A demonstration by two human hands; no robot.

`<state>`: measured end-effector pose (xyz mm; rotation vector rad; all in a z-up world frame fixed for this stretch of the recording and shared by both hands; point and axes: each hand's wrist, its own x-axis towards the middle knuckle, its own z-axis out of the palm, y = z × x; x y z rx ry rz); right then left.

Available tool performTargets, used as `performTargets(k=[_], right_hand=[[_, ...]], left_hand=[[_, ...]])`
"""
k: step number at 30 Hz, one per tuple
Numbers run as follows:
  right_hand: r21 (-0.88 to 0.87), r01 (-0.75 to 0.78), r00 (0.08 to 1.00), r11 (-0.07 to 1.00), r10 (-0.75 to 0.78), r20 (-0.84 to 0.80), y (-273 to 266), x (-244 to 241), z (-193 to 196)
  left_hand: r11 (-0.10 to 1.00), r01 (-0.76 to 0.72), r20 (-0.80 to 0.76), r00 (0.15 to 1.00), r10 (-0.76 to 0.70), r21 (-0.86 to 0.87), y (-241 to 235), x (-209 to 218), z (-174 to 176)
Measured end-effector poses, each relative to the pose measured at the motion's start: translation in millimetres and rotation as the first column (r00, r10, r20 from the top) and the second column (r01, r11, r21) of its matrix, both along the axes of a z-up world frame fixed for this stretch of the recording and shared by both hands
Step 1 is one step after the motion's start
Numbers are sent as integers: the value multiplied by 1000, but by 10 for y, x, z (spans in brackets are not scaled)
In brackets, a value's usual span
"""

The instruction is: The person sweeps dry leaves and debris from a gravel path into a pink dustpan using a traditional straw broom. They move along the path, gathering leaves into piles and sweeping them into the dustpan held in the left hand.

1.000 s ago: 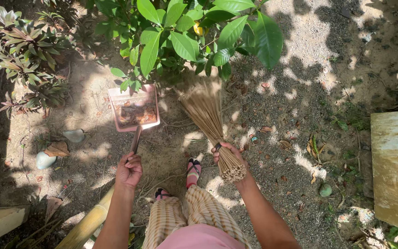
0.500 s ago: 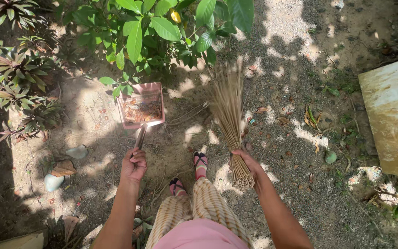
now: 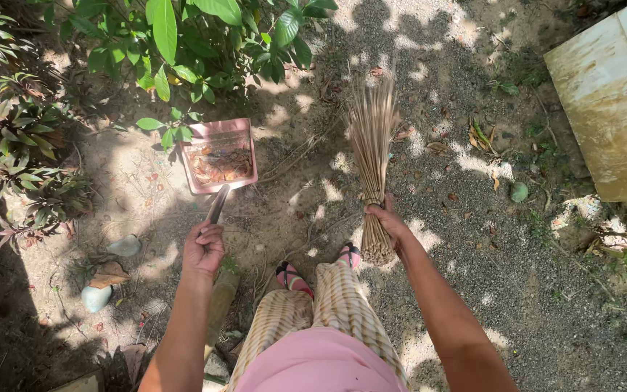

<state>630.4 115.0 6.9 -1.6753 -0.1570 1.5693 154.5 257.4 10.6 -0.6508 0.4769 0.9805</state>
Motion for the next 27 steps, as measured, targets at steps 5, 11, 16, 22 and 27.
performTargets(k=[5, 11, 16, 22, 27], right_hand=[[-35, -9, 864, 999, -10, -504, -409, -453, 124], [-103, -105, 859, 989, 38, -510, -796, 17, -61], [-103, -169, 947, 980, 132, -294, -855, 1278, -65], [-124, -299, 952, 946, 287, -103, -1203, 1053, 61], [-178, -263, 879, 948, 159, -450, -1512, 1364, 78]], left_hand=[[1000, -8, -24, 1000, 7, -10, 7, 31, 67], [998, -55, -39, 998, 55, 12, -98, 278, 89], [991, -117, -75, 990, 122, 60, -291, 567, 165], [995, -104, 1, 995, 104, 9, -494, 859, 121], [994, -106, -9, 994, 106, 17, -538, 1183, 32]])
